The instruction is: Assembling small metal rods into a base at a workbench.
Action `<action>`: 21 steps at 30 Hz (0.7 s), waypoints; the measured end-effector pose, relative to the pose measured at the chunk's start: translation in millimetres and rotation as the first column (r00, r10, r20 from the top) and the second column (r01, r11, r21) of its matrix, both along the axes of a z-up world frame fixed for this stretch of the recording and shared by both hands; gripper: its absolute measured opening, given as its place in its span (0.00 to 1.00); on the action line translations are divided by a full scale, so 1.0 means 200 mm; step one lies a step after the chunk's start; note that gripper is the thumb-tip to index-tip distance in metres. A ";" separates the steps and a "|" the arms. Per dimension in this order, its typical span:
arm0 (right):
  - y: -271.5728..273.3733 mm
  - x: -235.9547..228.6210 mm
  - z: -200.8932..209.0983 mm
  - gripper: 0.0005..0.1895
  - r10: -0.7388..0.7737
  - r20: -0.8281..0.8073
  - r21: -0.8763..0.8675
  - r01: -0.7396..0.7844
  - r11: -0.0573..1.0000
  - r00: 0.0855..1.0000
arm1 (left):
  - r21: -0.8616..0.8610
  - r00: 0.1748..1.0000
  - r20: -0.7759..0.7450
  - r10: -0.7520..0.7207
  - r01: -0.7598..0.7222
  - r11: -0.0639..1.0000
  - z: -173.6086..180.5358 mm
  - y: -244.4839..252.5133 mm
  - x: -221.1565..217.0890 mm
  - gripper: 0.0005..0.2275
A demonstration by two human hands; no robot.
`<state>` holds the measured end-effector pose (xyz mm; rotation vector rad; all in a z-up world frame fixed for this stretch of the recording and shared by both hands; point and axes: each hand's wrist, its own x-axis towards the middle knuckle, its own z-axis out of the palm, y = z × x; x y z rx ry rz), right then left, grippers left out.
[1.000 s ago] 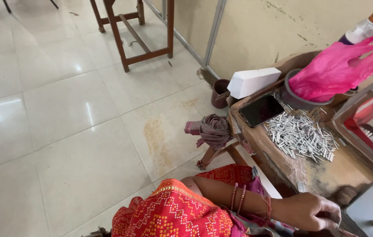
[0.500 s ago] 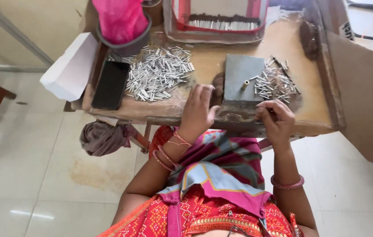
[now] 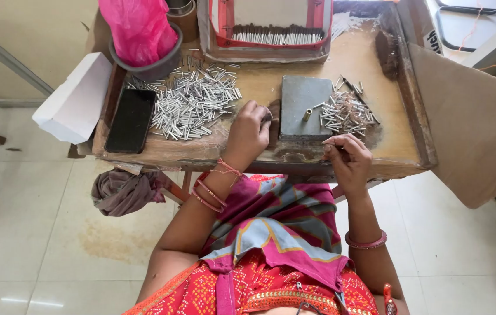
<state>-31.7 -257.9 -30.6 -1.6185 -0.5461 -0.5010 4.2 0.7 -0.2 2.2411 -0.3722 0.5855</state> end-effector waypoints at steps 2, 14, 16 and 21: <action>-0.01 0.00 0.00 0.02 -0.003 0.007 -0.006 0.003 1.000 1.000 | 0.016 0.999 0.049 0.006 -0.006 1.000 0.00 0.00 0.05 0.06; 0.00 0.00 0.01 0.02 -0.006 -0.002 -0.010 0.006 1.000 1.000 | 0.106 0.989 0.147 -0.005 -0.011 0.994 -0.01 -0.02 0.04 0.06; 0.00 0.00 0.00 0.02 -0.004 -0.005 -0.012 0.004 1.000 1.000 | 0.092 0.989 0.145 0.007 -0.020 0.996 -0.05 -0.01 0.03 0.05; 0.06 -0.03 0.03 0.02 -0.104 0.055 -0.065 0.107 0.992 0.993 | -0.418 0.998 -0.062 -0.015 -0.013 0.909 -0.06 -0.04 -0.14 0.20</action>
